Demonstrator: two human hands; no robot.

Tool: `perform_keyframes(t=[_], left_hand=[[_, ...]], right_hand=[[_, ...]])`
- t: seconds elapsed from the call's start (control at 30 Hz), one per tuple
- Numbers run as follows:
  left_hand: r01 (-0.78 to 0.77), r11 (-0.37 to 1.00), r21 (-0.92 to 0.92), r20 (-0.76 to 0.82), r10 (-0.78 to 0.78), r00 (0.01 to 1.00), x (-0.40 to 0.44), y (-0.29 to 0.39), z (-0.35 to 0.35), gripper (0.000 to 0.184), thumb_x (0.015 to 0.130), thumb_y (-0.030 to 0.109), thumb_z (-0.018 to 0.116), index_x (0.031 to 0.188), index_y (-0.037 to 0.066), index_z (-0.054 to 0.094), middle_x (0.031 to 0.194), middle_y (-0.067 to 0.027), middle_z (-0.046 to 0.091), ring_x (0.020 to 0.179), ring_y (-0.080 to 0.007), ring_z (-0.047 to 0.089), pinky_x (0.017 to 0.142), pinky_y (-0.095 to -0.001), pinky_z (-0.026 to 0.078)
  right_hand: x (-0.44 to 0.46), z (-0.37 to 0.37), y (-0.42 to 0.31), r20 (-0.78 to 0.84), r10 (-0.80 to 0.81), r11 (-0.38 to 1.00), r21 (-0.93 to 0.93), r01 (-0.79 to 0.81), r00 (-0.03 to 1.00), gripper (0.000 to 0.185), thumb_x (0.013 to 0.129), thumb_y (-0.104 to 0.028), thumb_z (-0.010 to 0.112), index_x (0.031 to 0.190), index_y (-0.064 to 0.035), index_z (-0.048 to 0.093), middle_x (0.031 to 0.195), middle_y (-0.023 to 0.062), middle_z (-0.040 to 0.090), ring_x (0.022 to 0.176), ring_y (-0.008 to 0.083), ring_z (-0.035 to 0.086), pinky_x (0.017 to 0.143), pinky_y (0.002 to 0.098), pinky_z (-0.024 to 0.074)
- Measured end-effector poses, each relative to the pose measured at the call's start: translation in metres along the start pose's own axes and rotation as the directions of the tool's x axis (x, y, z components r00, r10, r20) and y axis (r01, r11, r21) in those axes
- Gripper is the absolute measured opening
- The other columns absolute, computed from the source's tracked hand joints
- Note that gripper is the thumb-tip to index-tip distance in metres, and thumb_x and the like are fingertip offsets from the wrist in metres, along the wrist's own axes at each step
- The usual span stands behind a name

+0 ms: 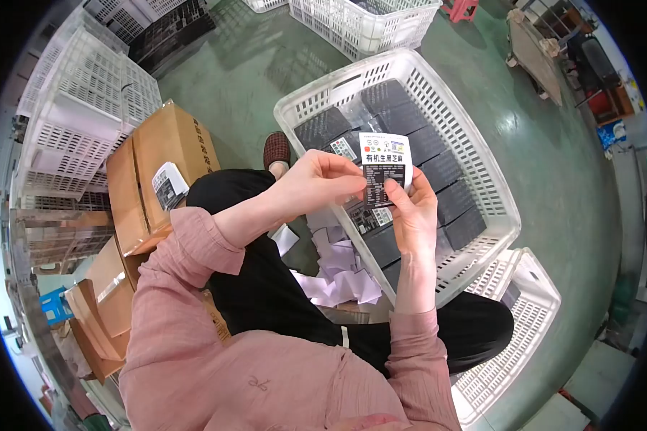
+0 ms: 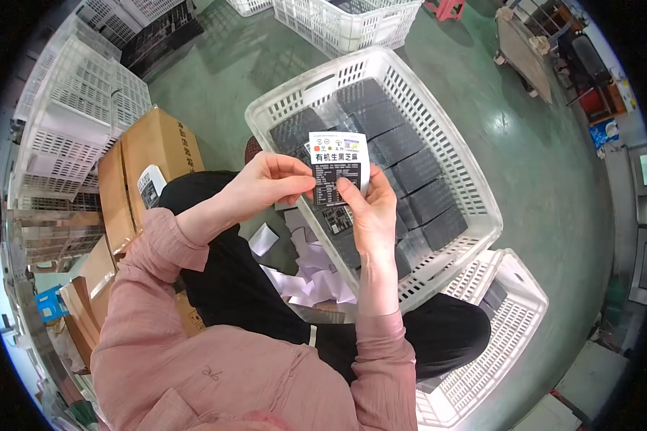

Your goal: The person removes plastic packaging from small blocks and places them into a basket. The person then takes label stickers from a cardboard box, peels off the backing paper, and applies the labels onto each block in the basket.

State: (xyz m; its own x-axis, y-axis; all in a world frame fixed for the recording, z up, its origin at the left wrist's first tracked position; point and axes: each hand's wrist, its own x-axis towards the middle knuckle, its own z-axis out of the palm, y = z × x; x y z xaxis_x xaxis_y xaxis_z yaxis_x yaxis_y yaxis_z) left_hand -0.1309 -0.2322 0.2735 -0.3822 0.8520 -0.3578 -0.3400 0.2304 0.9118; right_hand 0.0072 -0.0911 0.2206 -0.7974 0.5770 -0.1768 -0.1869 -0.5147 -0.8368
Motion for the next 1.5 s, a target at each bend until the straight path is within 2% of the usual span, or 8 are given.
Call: perform_keyframes(t=[0.3, 0.83, 0.9, 1.0, 1.03, 1.13, 1.37, 1.5], left_hand=[[0.004, 0.999, 0.037, 0.069, -0.007, 0.998, -0.003, 0.000, -0.011, 0.019, 0.086, 0.015, 0.066, 0.096, -0.001, 0.071, 0.086, -0.0023, 0.070, 0.079, -0.0056, 0.062, 0.071, -0.0195, 0.046], [0.003, 0.999, 0.048, 0.057, -0.006, 0.998, -0.003, -0.006, -0.010, 0.009, 0.089, 0.011, 0.066, 0.089, 0.002, 0.069, 0.080, -0.0025, 0.069, 0.074, -0.0061, 0.062, 0.066, -0.0211, 0.047], [-0.012, 1.000, 0.026, 0.057, 0.010, 0.998, -0.004, -0.007, -0.010, 0.008, 0.089, 0.009, 0.066, 0.089, 0.002, 0.070, 0.081, -0.0026, 0.070, 0.073, -0.0060, 0.062, 0.066, -0.0215, 0.047], [-0.040, 0.999, 0.028, 0.044, 0.039, 0.998, -0.005, -0.007, -0.010, 0.007, 0.088, 0.008, 0.067, 0.088, 0.002, 0.070, 0.080, -0.0018, 0.069, 0.073, -0.0054, 0.061, 0.066, -0.0208, 0.047], [-0.041, 0.999, 0.029, 0.043, 0.040, 0.998, -0.004, -0.008, -0.009, 0.007, 0.088, 0.008, 0.067, 0.088, 0.002, 0.070, 0.080, -0.0018, 0.069, 0.073, -0.0054, 0.061, 0.066, -0.0208, 0.047], [-0.072, 0.996, 0.047, 0.048, 0.069, 0.996, -0.006, -0.010, -0.007, 0.006, 0.087, 0.007, 0.067, 0.088, 0.001, 0.070, 0.079, -0.0004, 0.068, 0.073, -0.0048, 0.060, 0.065, -0.0198, 0.047], [-0.054, 0.990, 0.130, 0.062, 0.047, 0.997, -0.006, -0.014, -0.010, 0.005, 0.083, 0.005, 0.065, 0.083, 0.000, 0.067, 0.075, 0.0036, 0.064, 0.069, -0.0020, 0.055, 0.061, -0.0192, 0.043], [-0.043, 0.995, 0.089, 0.007, 0.043, 0.999, -0.007, -0.015, -0.020, 0.006, 0.079, 0.008, 0.061, 0.074, 0.004, 0.061, 0.066, 0.0090, 0.054, 0.062, 0.0005, 0.047, 0.057, -0.0187, 0.037]], right_hand=[[0.004, 0.001, 0.005, 0.013, 0.007, 1.000, -0.015, -0.007, 1.000, 0.040, 0.084, -0.007, 0.075, 0.116, 0.0049, 0.054, 0.103, 0.0106, 0.068, 0.091, 0.0145, 0.065, 0.085, 0.0277, 0.0519], [0.002, 0.006, 0.007, 0.003, 0.035, 0.999, -0.011, -0.035, 0.999, 0.038, 0.085, -0.004, 0.073, 0.117, 0.0044, 0.054, 0.102, 0.0106, 0.068, 0.089, 0.0141, 0.065, 0.084, 0.0267, 0.0523], [-0.001, 0.013, 0.004, -0.045, 0.012, 0.987, -0.159, -0.019, 0.999, 0.040, 0.084, -0.002, 0.072, 0.119, 0.0045, 0.053, 0.108, 0.0128, 0.065, 0.093, 0.0147, 0.064, 0.084, 0.0287, 0.0516], [-0.006, 0.017, 0.008, 0.053, -0.422, 0.520, -0.804, 0.290, 0.905, 0.043, 0.081, -0.005, 0.074, 0.120, 0.0001, 0.056, 0.118, 0.0101, 0.057, 0.104, 0.0140, 0.058, 0.084, 0.0302, 0.0492], [-0.006, 0.018, 0.007, 0.115, -0.445, 0.536, -0.760, 0.367, 0.888, 0.031, 0.083, -0.007, 0.073, 0.111, 0.0009, 0.061, 0.110, 0.0068, 0.063, 0.095, 0.0128, 0.061, 0.080, 0.0276, 0.0496], [-0.017, 0.025, 0.002, 0.166, -0.079, 0.924, -0.359, 0.135, 0.983, 0.015, 0.088, -0.008, 0.070, 0.098, 0.0022, 0.066, 0.084, 0.0020, 0.068, 0.077, 0.0089, 0.063, 0.072, 0.0230, 0.0497], [-0.015, 0.018, -0.002, 0.176, 0.035, 0.934, -0.355, 0.031, 0.984, 0.010, 0.092, -0.007, 0.066, 0.096, 0.0016, 0.068, 0.082, -0.0007, 0.066, 0.074, 0.0046, 0.059, 0.067, 0.0197, 0.0475], [-0.005, -0.003, -0.011, 0.042, -0.028, 0.878, -0.476, 0.045, 0.999, 0.012, 0.094, -0.011, 0.061, 0.090, -0.0015, 0.067, 0.070, -0.0036, 0.058, 0.051, 0.0016, 0.044, 0.045, 0.0183, 0.0317]])
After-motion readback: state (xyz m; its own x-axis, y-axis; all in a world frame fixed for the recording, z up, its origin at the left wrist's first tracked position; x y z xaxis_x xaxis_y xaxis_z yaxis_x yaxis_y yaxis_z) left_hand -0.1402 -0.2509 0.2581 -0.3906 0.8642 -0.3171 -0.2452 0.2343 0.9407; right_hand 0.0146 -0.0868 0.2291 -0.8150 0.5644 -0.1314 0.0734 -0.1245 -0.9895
